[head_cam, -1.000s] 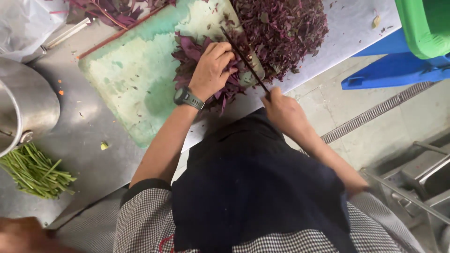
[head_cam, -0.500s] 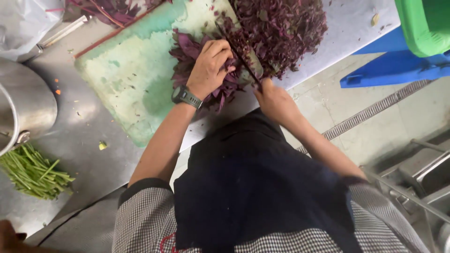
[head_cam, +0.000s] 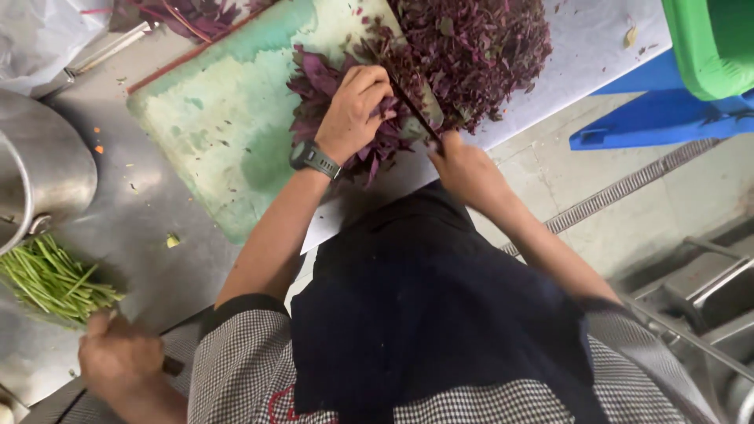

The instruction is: The person gathers red amaranth leaves on a cutting board, trims and chops the stems with a knife, and discards trimmed waste into a green bin beside the table. They repeatedly pull bunches of leaves toward the board, cut them, and sweep the chopped leaves into a pile.

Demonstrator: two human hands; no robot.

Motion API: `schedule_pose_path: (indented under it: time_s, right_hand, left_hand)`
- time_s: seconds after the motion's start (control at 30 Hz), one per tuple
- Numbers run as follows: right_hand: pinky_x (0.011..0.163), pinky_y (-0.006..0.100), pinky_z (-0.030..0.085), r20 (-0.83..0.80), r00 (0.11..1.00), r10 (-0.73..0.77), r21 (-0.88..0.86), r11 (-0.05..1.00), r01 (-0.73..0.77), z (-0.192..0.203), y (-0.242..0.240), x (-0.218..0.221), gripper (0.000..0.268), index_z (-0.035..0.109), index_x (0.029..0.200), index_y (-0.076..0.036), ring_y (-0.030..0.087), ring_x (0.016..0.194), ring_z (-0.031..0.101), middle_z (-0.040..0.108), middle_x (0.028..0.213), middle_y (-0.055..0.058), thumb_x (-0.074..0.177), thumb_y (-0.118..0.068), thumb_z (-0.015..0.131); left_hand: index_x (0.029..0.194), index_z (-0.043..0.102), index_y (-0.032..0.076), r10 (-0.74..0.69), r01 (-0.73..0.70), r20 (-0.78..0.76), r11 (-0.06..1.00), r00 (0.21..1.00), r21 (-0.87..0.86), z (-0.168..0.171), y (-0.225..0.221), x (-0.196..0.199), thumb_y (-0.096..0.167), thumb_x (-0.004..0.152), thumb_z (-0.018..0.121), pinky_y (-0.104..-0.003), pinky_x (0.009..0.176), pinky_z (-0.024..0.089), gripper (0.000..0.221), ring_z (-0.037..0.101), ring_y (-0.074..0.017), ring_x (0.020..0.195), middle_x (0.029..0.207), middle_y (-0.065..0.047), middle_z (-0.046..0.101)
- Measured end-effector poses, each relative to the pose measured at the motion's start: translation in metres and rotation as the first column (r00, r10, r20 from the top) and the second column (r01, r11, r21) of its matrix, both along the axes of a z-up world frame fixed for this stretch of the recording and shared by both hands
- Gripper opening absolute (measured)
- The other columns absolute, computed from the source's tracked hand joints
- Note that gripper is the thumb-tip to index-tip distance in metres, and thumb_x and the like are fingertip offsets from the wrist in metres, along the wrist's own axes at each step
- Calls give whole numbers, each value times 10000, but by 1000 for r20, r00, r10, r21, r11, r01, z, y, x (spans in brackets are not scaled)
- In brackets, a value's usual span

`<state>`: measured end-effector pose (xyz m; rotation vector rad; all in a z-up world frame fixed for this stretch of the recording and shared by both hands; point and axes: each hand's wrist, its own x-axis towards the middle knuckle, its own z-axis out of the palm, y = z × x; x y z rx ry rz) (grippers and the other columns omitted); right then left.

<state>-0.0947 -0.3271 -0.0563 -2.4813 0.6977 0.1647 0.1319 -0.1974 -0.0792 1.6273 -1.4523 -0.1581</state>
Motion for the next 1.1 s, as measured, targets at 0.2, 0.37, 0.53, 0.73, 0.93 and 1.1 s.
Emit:
schedule_pose_path:
  time_s: [0.2, 0.37, 0.53, 0.73, 0.93, 1.1]
  right_hand:
    - [607, 627, 498, -76, 997, -8, 36, 999, 11, -14, 8, -23, 362, 478, 987, 27, 528, 688, 647, 647, 703, 316, 1012, -306, 619]
    - [613, 606, 521, -26, 1000, 15, -110, 994, -18, -84, 8, 7, 322, 464, 1064, 35, 509, 688, 666, 657, 716, 300, 1005, -253, 597]
    - [625, 614, 512, 59, 997, -50, -85, 995, 55, -70, 2, -1, 367, 453, 1052, 38, 528, 714, 660, 653, 725, 316, 1030, -295, 606]
    - [682, 640, 493, 33, 989, -147, -77, 986, 149, -56, -12, -14, 356, 443, 1046, 45, 552, 747, 642, 656, 760, 335, 1031, -272, 605]
    - [654, 644, 476, 170, 981, -92, -73, 992, 106, -49, -26, -18, 348, 466, 1044, 11, 551, 731, 631, 648, 739, 330, 1042, -296, 629]
    - [663, 642, 487, 87, 996, -5, 25, 1000, 3, -60, -46, -23, 346, 478, 1017, 4, 551, 738, 636, 647, 743, 339, 1020, -304, 637]
  left_hand:
    - [1041, 618, -4, -9, 9, -12, 1000, 1000, -16, -7, 0, 2, 18, 748, 842, -424, 992, 492, 369, 554, -343, 1138, 1184, -112, 580]
    - [1030, 612, 5, -2, 2, -22, 1000, 1000, -20, -5, 4, -3, 48, 777, 874, -430, 990, 484, 367, 551, -347, 1138, 1176, -108, 576]
    - [1043, 603, 19, 33, -33, -22, 999, 999, 11, 0, 1, -7, 62, 750, 876, -430, 980, 479, 403, 554, -355, 1131, 1172, -110, 572]
    - [1270, 532, -54, 105, -115, 69, 980, 992, 164, -1, -10, -1, 122, 713, 912, -448, 1007, 458, 697, 518, -396, 1148, 1218, -186, 527]
    - [1297, 533, -81, 38, -154, 214, 814, 976, 560, -9, -30, 23, 395, 651, 953, -465, 1048, 440, 906, 471, -429, 1209, 1277, -242, 481]
    - [1100, 587, -25, 95, -321, 503, 865, 859, 385, -19, -10, 3, 512, 584, 915, -553, 977, 417, 814, 476, -458, 1200, 1307, -270, 491]
